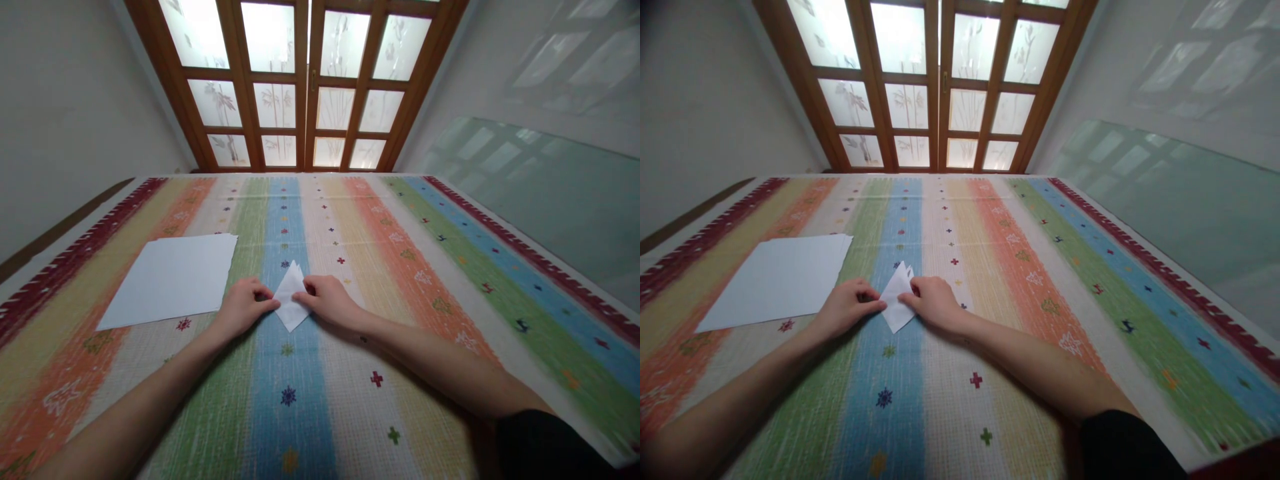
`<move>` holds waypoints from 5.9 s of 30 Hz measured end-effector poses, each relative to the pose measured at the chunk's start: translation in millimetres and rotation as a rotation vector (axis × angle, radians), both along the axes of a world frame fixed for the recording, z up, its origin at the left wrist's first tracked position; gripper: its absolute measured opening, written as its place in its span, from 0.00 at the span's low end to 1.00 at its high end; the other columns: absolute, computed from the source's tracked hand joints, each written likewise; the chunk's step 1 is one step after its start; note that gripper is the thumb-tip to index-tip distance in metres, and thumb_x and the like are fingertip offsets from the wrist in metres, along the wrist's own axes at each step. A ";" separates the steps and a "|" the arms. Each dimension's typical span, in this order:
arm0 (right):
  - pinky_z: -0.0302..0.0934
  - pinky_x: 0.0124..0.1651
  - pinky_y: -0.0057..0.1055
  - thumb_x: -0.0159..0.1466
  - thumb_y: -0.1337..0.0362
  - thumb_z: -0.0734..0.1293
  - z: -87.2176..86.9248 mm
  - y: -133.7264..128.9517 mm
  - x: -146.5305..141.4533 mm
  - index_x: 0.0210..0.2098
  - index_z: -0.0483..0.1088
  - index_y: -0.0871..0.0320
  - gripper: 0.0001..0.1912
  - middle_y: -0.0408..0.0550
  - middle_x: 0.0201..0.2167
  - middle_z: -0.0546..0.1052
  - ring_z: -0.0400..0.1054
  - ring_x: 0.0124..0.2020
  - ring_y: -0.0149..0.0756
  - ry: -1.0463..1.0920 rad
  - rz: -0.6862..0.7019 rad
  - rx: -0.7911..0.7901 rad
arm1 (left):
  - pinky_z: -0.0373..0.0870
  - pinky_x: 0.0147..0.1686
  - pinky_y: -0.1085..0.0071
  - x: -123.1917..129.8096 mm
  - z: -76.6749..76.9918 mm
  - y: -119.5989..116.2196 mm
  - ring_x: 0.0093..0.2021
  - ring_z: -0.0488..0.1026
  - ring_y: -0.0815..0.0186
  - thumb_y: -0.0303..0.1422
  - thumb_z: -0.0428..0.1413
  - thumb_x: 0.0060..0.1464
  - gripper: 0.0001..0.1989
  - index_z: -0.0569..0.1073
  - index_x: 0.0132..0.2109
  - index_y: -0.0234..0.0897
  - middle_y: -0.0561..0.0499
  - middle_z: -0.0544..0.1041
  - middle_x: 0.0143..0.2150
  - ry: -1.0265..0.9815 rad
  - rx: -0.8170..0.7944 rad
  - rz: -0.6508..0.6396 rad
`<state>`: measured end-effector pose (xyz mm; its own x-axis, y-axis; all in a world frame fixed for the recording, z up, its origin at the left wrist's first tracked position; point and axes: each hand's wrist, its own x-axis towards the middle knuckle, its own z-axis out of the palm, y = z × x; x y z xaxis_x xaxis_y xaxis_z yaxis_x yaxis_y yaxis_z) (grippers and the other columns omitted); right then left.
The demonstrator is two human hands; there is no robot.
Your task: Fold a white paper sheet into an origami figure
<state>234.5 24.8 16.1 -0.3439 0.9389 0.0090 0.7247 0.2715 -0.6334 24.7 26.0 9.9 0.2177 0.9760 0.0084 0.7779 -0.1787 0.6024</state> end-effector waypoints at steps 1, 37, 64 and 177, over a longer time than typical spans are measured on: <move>0.45 0.28 0.30 0.62 0.59 0.69 -0.1 -0.7 -1.0 0.26 0.70 0.59 0.12 0.43 0.23 0.72 0.59 0.24 0.30 -0.027 -0.017 0.007 | 0.64 0.34 0.66 0.5 0.5 0.7 0.32 0.71 0.61 0.40 0.60 0.47 0.10 0.79 0.27 0.38 0.49 0.75 0.30 0.026 -0.025 -0.001; 0.49 0.47 0.40 0.66 0.64 0.59 -11.3 32.8 -21.3 0.35 0.73 0.57 0.11 0.51 0.39 0.79 0.68 0.46 0.44 -0.249 -0.212 0.093 | 0.42 0.66 0.44 27.4 -14.1 -37.4 0.72 0.44 0.47 0.41 0.46 0.65 0.27 0.54 0.69 0.48 0.40 0.46 0.73 0.540 0.231 -0.485; 0.38 0.67 0.53 0.67 0.68 0.58 -12.2 20.3 13.0 0.55 0.70 0.58 0.19 0.52 0.57 0.73 0.62 0.61 0.48 -0.457 0.232 0.465 | 0.43 0.62 0.34 18.6 -13.3 -64.7 0.71 0.41 0.37 0.57 0.47 0.59 0.36 0.55 0.69 0.52 0.46 0.49 0.73 0.458 0.180 -0.555; 0.55 0.51 0.40 0.66 0.67 0.60 -4.5 -3.9 59.2 0.50 0.72 0.55 0.15 0.51 0.44 0.77 0.67 0.45 0.41 -0.319 0.447 0.468 | 0.64 0.48 0.54 8.4 4.2 -0.9 0.50 0.68 0.52 0.37 0.50 0.62 0.14 0.74 0.51 0.38 0.41 0.75 0.53 0.373 0.693 -0.493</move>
